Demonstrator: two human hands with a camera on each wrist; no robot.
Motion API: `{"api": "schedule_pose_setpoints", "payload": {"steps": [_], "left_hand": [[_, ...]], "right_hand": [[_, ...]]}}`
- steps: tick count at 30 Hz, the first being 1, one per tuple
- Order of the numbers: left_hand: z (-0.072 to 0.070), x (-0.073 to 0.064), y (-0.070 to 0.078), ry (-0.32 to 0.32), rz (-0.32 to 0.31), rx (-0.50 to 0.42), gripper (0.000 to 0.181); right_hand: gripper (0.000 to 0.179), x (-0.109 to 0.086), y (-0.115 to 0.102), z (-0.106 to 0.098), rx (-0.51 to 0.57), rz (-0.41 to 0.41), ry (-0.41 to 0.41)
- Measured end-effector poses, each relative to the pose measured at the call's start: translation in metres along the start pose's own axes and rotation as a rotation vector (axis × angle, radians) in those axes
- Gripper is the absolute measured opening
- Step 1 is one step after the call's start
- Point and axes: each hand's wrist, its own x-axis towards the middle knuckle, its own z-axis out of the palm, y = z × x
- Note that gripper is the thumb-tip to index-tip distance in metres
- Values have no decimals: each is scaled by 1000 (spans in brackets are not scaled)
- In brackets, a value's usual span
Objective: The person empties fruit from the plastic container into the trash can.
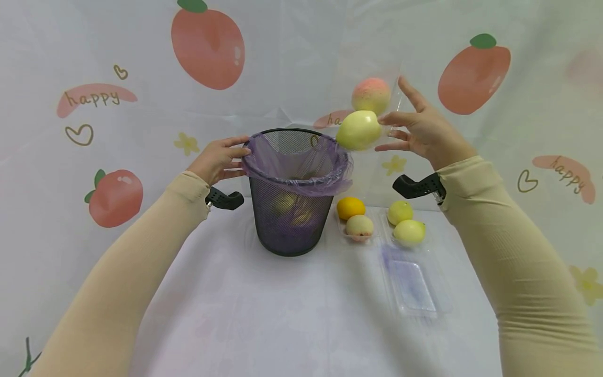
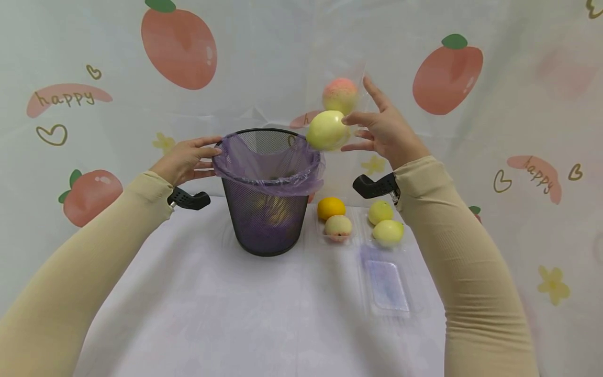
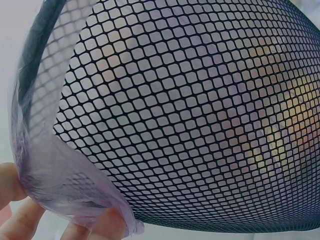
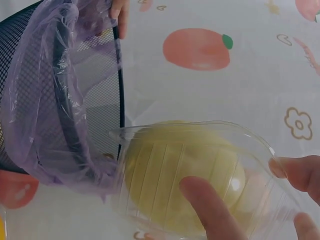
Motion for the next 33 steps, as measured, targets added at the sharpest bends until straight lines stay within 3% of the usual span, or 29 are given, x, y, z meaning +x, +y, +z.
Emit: {"api": "schedule_pose_setpoints", "payload": {"steps": [17,33], "left_hand": [[0,0,0,-1,-1,-2,55],[0,0,0,7,-9,-3,56]], "right_hand": [[93,5,-5,18,-138,17,-6],[86,8,-8,36,-332,1,2]]}}
